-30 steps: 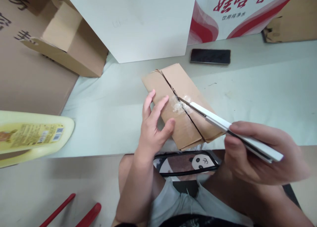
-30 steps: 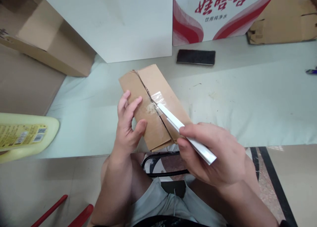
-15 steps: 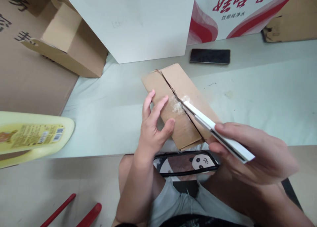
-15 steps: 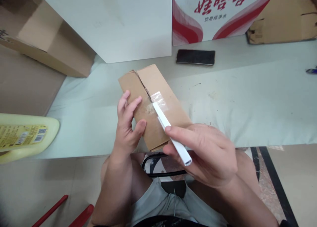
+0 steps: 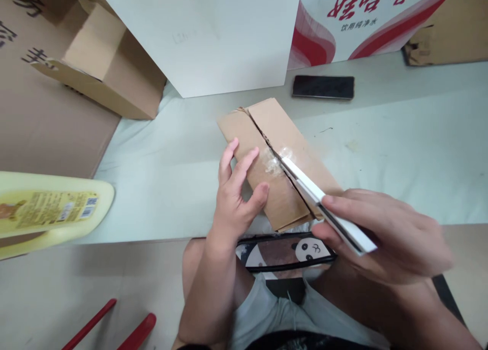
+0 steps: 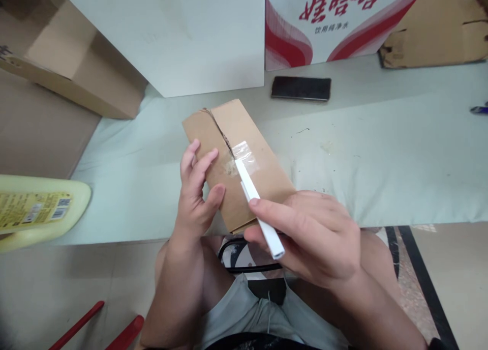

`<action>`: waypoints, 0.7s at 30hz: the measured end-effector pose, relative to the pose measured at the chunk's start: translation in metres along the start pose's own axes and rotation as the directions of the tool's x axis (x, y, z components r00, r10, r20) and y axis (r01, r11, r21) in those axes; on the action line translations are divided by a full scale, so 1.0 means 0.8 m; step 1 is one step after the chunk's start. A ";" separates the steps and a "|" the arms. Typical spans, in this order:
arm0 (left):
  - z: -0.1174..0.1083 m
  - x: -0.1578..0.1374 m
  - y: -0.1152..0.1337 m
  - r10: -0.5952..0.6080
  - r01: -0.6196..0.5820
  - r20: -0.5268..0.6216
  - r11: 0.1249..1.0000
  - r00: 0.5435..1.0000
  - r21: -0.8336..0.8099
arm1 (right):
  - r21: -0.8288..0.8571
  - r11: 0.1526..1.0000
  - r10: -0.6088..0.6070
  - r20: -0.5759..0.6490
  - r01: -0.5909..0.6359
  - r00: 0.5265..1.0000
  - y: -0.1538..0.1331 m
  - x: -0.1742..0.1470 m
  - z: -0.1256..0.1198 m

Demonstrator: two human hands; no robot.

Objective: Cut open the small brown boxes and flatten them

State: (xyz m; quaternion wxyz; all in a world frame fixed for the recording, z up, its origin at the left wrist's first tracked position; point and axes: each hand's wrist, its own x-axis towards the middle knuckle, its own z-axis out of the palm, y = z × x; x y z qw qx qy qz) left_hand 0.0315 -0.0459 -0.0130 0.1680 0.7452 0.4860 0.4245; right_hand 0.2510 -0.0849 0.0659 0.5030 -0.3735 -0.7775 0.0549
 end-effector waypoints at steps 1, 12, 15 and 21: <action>0.000 0.000 0.000 0.001 0.000 -0.002 1.000 1.000 0.001 | -0.015 1.000 -0.008 -0.006 0.008 1.000 0.000 -0.001 0.000; -0.001 0.000 0.000 -0.014 0.014 0.012 1.000 1.000 0.026 | -0.068 0.997 0.028 0.038 -0.025 0.999 -0.002 0.000 -0.003; -0.001 0.000 -0.001 -0.022 0.022 0.019 0.999 1.000 0.030 | -0.087 0.996 0.018 0.073 -0.011 0.997 0.003 0.002 -0.004; 0.000 0.000 -0.002 -0.021 0.021 0.009 1.000 1.000 -0.004 | -0.106 0.994 -0.006 0.022 0.008 1.000 0.003 -0.001 -0.007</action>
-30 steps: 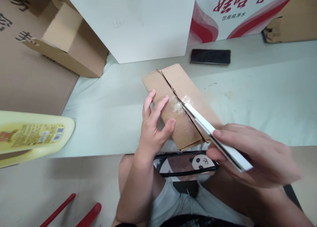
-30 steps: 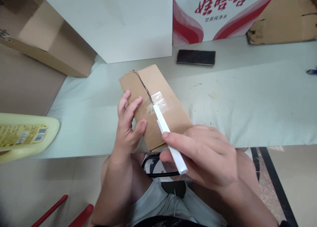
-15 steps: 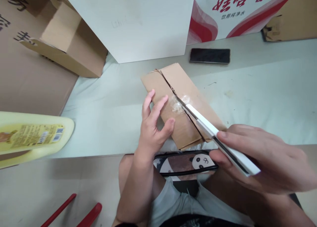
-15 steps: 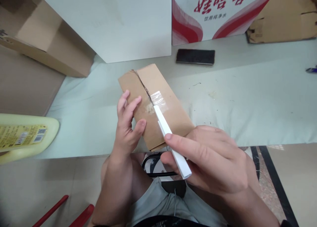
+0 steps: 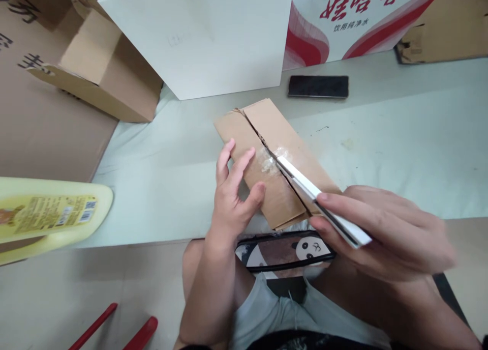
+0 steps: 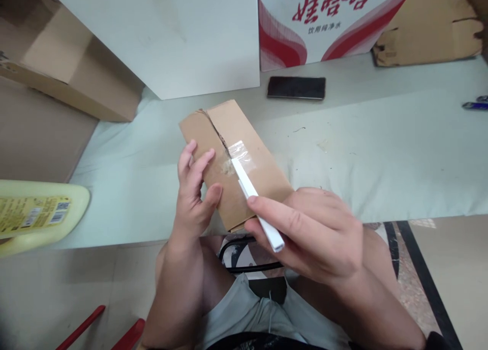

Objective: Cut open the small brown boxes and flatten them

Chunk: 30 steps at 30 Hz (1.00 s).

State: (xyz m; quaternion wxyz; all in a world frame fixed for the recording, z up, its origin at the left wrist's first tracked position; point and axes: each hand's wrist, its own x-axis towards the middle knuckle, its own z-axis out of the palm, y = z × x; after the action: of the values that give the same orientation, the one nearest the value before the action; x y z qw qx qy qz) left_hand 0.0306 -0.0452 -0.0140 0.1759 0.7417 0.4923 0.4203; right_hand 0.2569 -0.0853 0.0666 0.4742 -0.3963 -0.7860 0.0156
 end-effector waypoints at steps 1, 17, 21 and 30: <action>0.000 0.000 0.000 0.003 -0.003 0.002 1.000 1.000 -0.001 | -0.021 0.999 0.036 0.014 -0.035 0.999 -0.002 -0.002 -0.001; 0.000 0.000 0.000 -0.010 0.010 0.003 1.000 1.000 0.027 | 0.025 0.998 -0.060 -0.017 0.061 0.998 0.001 -0.002 0.001; 0.000 0.000 0.000 0.010 -0.010 0.009 1.000 1.000 0.009 | -0.060 0.995 0.087 0.037 -0.084 0.996 -0.003 -0.005 -0.002; 0.000 0.000 0.001 0.013 -0.013 0.009 1.000 1.000 0.011 | -0.095 0.989 0.113 0.016 -0.111 0.993 -0.005 -0.006 -0.004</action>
State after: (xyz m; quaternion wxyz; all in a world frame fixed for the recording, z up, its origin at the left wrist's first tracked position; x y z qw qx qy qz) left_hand 0.0308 -0.0455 -0.0133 0.1716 0.7477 0.4889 0.4153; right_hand 0.2580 -0.0923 0.0664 0.4451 -0.4614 -0.7674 0.0093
